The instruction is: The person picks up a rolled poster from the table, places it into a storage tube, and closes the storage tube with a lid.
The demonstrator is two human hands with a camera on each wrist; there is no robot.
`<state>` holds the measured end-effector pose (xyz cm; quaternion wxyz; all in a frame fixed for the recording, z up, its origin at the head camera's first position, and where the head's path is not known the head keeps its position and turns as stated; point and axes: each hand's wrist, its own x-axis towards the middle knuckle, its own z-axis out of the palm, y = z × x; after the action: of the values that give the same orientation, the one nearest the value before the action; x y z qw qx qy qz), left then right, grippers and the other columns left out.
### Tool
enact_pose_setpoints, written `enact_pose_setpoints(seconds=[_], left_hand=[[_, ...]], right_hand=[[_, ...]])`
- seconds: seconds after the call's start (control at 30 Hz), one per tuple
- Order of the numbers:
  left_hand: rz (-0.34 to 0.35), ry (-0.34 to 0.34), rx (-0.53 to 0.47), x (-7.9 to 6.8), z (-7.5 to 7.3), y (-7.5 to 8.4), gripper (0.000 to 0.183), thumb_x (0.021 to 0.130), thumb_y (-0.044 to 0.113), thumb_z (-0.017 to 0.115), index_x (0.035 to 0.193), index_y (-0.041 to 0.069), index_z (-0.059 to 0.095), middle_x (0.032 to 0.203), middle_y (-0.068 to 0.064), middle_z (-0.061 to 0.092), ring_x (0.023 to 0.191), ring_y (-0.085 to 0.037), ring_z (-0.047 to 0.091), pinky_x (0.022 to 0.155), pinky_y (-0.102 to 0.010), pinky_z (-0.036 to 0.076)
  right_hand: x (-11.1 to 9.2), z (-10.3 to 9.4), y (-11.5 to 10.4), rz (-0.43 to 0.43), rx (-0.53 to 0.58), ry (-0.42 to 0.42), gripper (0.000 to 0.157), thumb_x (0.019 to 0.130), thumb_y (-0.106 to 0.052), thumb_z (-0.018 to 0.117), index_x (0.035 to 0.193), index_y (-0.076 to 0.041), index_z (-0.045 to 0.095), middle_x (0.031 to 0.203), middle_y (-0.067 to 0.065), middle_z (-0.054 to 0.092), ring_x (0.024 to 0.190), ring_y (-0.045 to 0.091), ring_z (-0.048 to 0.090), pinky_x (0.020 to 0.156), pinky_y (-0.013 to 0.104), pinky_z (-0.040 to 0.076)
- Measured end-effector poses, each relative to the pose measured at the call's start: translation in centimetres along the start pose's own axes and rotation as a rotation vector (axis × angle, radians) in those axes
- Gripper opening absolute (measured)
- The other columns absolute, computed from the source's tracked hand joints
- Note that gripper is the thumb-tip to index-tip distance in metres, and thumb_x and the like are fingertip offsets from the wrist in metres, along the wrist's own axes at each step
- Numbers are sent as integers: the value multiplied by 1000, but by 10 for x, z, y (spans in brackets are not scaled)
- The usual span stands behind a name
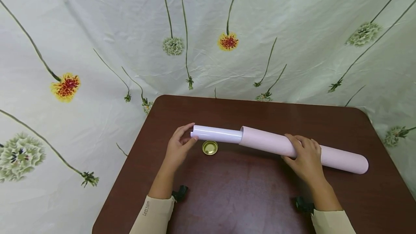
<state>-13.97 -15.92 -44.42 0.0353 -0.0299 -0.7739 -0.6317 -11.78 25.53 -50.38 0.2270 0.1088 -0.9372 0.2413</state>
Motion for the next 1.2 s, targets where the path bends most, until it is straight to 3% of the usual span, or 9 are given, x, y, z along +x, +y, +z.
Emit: enact_pose_setpoints(seconds=[0.27,0.53,0.77,1.03,1.2], left_hand=[[36,-29,-17,0,4,0,49,91,-1,71,138,2,59,137,-19,55,114,-32,59,88,-18,54],[13,-34,-24,0,7,1,48,91,0,71,138,4,60,136,-15,56,110,-22,61,92,-26,55],[14,-38,-22,0,8,-1,48,92,0,71,138,3,59,137,-17,55,110,-36,61,89,-22,55],[11,-42,-26,0,11,-1,46,92,-1,71,136,4,61,134,-16,56,110,-39,61,89,-22,55],[20,-48,-42,6,12,-23,48,92,1,71,139,9,60,137,-15,55,112,-41,62,88,-17,54]], right_hand=[[1,1,-2,-3,-1,-3,82,60,-7,94,134,-16,59,119,22,60,113,47,53,104,70,26],[0,2,-4,-9,-8,-2,82,60,-8,94,133,-16,59,118,22,60,113,46,54,104,69,27],[0,2,-4,-5,-13,-11,82,60,-8,94,134,-16,59,119,22,60,113,46,53,104,69,26],[0,2,-5,1,-7,-18,82,61,-7,94,134,-16,59,120,22,59,114,46,53,105,68,25],[0,2,-6,-1,-6,-19,82,60,-7,94,134,-16,59,120,23,59,114,46,52,106,68,25]])
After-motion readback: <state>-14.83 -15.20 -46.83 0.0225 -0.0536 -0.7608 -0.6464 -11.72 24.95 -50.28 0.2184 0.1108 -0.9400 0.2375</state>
